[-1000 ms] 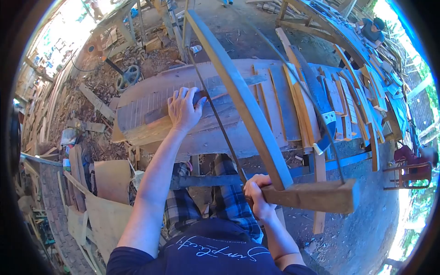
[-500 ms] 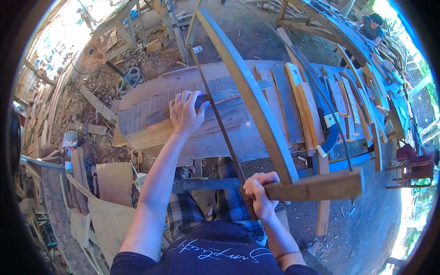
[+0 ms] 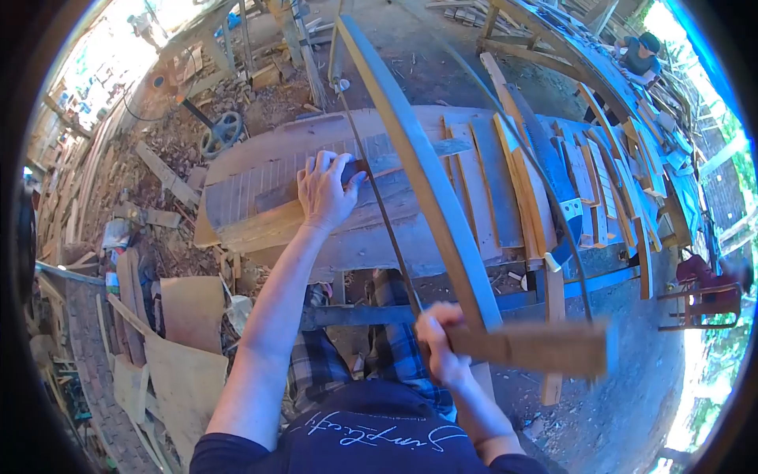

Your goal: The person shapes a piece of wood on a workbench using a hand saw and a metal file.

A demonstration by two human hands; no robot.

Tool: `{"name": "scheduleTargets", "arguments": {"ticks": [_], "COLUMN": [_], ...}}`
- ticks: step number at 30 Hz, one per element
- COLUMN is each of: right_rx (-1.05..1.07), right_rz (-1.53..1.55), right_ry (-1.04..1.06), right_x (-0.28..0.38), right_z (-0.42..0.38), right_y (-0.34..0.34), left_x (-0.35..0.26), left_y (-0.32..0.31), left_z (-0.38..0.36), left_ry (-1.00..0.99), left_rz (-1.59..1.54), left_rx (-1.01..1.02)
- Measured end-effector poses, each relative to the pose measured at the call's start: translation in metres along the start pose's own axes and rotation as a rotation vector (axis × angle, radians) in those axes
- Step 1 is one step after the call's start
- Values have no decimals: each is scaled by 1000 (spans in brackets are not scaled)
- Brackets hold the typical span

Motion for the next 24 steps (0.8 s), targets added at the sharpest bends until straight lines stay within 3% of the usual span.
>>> {"name": "scheduleTargets", "arguments": {"ticks": [2, 5, 10, 11, 16, 18, 20, 24], "right_rx": [94, -59, 4, 0, 24, 123, 19, 13], "right_rz": [-27, 55, -109, -214, -34, 7, 60, 22], "right_ry": [213, 2, 114, 135, 106, 211, 68, 110], "right_x": [19, -7, -15, -15, 6, 19, 6, -18], "right_z": [-11, 33, 99, 91, 5, -4, 24, 102], "right_y": [-2, -16, -44, -40, 5, 7, -8, -38], "left_x": [0, -2, 1, 1, 4, 3, 0, 4], "left_y": [-3, -2, -3, -4, -5, -4, -5, -2], "left_z": [-1, 0, 1, -2, 1, 3, 0, 2], "left_ry": [-19, -40, 15, 16, 21, 13, -8, 2], "left_rz": [-9, 10, 29, 24, -4, -7, -2, 26], "left_rx": [-3, 7, -6, -4, -14, -15, -11, -2]}}
Point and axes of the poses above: each hand's wrist, its own z-axis towards the middle knuckle, its own y-axis out of the back of the hand, x = y × z, the point moved 7 cm from there along z, towards the middle knuckle
